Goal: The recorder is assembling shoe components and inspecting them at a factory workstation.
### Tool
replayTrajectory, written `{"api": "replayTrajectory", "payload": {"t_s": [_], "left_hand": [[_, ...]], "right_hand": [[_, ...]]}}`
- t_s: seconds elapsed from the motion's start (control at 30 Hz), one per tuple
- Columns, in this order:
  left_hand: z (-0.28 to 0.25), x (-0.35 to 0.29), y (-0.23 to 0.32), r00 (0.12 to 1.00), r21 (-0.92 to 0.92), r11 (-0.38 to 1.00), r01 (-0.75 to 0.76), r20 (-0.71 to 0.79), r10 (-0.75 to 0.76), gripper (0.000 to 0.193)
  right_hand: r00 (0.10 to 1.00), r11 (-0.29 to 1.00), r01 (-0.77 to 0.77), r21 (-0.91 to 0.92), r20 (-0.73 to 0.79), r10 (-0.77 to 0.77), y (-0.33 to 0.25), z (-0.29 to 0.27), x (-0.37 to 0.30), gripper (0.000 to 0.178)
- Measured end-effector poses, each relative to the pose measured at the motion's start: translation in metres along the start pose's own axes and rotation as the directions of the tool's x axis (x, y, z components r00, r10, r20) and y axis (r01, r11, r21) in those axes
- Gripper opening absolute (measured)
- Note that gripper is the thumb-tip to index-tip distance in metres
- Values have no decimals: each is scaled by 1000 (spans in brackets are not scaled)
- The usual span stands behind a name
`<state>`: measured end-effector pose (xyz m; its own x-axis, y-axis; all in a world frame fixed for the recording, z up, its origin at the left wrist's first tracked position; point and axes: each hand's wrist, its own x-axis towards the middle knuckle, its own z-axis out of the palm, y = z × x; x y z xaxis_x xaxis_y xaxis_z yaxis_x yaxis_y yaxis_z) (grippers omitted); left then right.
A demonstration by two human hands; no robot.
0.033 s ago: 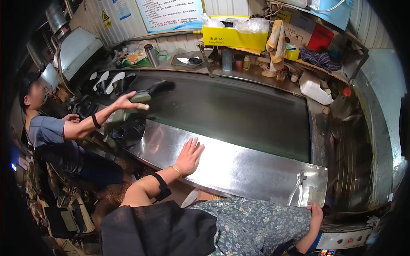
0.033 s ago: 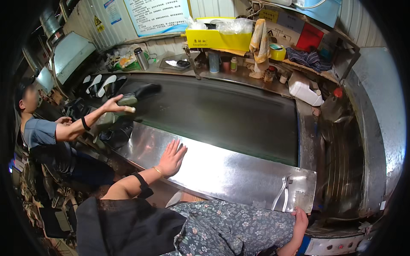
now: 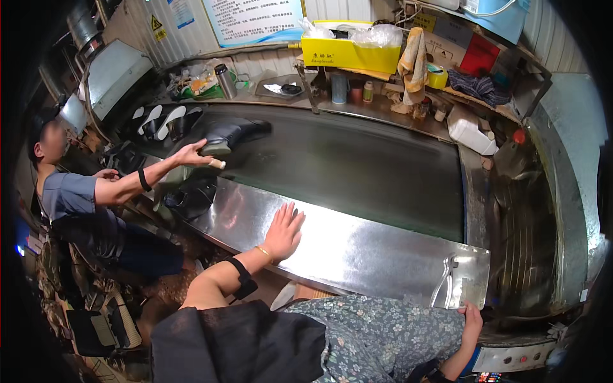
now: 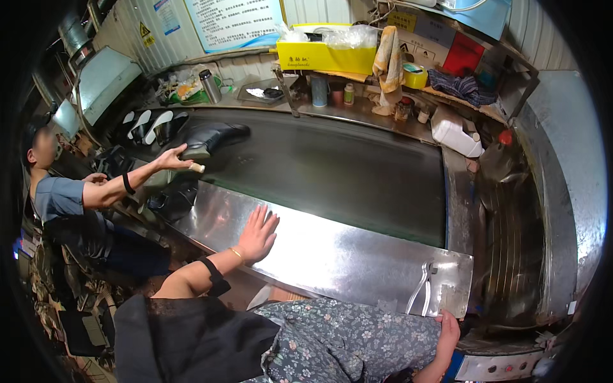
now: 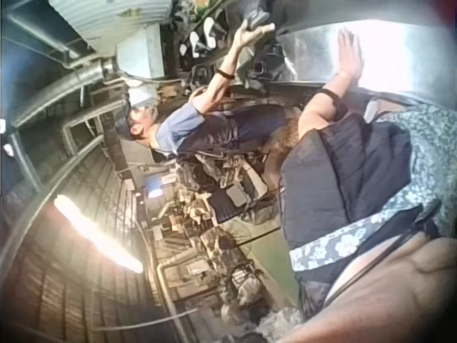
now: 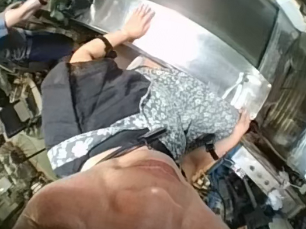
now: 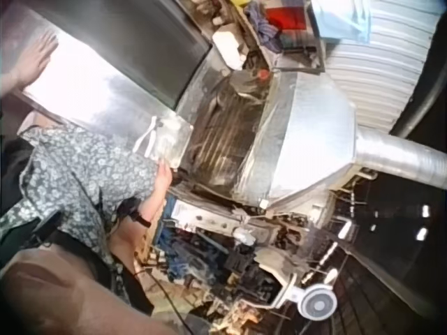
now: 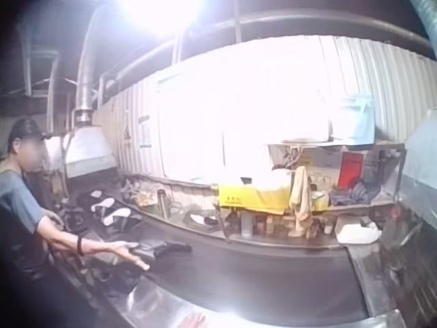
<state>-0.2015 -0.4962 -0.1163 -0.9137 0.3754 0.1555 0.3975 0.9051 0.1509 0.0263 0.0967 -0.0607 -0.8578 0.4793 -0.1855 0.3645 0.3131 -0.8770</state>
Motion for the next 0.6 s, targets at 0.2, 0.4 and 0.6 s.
{"api": "replayTrajectory", "payload": {"t_s": [0.2, 0.4, 0.6], "left_hand": [[0, 59, -72, 890, -132, 927, 352, -258, -375, 86], [-12, 149, -138, 569, -703, 328, 632, 133, -812, 125], [13, 237, -97, 334, -753, 47, 657, 235, -913, 133]], "right_hand": [[955, 897, 180, -403, -147, -258, -24, 20, -46, 33], [912, 879, 172, -445, -264, -312, -18, 31, -36, 31], [913, 885, 123, -450, -299, -279, -25, 32, -35, 30]]}}
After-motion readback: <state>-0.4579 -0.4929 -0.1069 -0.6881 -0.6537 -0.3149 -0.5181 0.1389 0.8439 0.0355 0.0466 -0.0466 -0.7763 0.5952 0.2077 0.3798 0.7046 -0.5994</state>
